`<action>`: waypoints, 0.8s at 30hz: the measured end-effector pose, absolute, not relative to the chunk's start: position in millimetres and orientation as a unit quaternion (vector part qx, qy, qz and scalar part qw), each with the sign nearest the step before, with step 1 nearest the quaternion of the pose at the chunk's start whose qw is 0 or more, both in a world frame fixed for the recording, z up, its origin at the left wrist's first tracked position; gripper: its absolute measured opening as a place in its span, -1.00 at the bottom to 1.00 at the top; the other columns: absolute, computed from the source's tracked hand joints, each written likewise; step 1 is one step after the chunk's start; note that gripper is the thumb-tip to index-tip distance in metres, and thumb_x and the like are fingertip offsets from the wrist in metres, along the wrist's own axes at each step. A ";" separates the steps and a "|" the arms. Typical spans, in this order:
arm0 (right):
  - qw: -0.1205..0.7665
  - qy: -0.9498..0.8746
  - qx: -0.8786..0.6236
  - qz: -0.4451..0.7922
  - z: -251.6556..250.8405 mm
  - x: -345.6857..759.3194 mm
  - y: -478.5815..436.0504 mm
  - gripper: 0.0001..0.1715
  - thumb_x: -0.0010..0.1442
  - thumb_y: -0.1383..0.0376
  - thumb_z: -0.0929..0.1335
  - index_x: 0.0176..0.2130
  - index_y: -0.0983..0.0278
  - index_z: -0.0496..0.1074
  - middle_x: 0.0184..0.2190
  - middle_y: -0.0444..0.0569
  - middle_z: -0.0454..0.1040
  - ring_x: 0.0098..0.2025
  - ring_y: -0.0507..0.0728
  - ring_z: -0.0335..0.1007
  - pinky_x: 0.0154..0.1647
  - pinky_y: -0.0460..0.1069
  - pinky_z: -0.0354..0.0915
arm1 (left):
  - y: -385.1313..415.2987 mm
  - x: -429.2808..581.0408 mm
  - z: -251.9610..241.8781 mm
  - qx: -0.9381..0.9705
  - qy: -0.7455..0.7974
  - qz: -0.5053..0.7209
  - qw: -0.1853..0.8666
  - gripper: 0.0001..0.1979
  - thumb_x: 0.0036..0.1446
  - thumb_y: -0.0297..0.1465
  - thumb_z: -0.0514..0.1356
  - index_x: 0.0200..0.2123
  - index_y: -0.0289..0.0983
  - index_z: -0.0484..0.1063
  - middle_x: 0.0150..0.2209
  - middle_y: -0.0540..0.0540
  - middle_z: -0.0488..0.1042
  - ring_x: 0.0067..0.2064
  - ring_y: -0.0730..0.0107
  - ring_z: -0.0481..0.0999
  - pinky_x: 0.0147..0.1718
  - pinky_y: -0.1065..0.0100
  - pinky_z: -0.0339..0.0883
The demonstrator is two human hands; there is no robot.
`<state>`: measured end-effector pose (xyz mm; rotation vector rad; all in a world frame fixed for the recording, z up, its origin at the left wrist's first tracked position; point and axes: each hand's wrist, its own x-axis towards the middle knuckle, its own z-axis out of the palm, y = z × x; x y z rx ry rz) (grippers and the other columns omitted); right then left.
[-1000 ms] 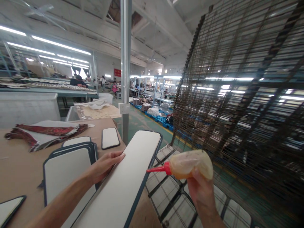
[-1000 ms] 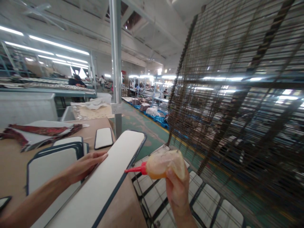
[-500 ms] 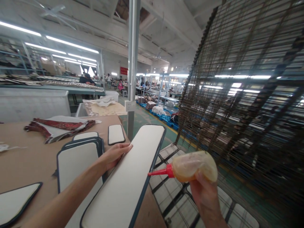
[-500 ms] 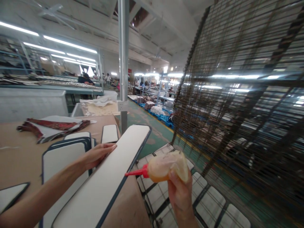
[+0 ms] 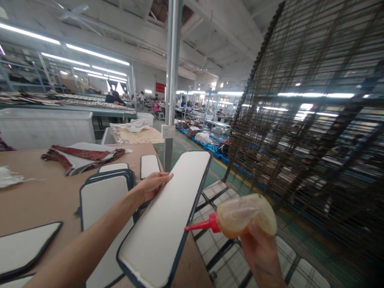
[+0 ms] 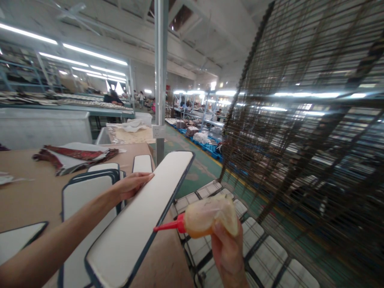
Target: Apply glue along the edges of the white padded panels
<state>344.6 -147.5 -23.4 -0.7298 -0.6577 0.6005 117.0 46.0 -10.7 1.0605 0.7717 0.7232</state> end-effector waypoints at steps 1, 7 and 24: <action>0.837 -0.309 -0.348 0.287 -23.7 344.7 -148.2 -0.53 -0.22 0.18 0.59 -0.23 0.16 0.57 -0.41 -0.05 0.60 -0.37 0.20 0.54 -0.34 0.02 0.47 | 46.4 117.2 -9.8 0.481 0.353 0.331 0.731 -0.68 -0.12 -0.34 0.40 -0.30 -0.42 0.54 -0.48 -0.19 0.62 -0.53 0.28 0.57 -0.56 0.39 0.45; 0.817 -0.319 -0.341 0.337 -30.6 340.1 -157.1 -0.55 -0.19 0.20 0.58 -0.23 0.18 0.58 -0.37 0.02 0.60 -0.31 0.25 0.56 -0.30 0.06 0.50 | 53.4 116.0 -5.9 0.472 0.378 0.344 0.718 -0.73 -0.10 -0.39 0.39 -0.32 -0.43 0.53 -0.50 -0.20 0.62 -0.54 0.26 0.57 -0.57 0.37 0.45; 0.898 -0.303 -0.281 0.153 27.8 381.3 -121.2 -0.55 -0.19 0.22 0.57 -0.22 0.15 0.54 -0.37 -0.14 0.58 -0.32 0.14 0.51 -0.21 0.01 0.42 | 16.6 114.1 -13.0 0.514 0.373 0.336 0.696 -0.58 -0.23 -0.22 0.44 -0.28 -0.31 0.54 -0.42 -0.13 0.64 -0.43 0.18 0.60 -0.46 0.36 0.44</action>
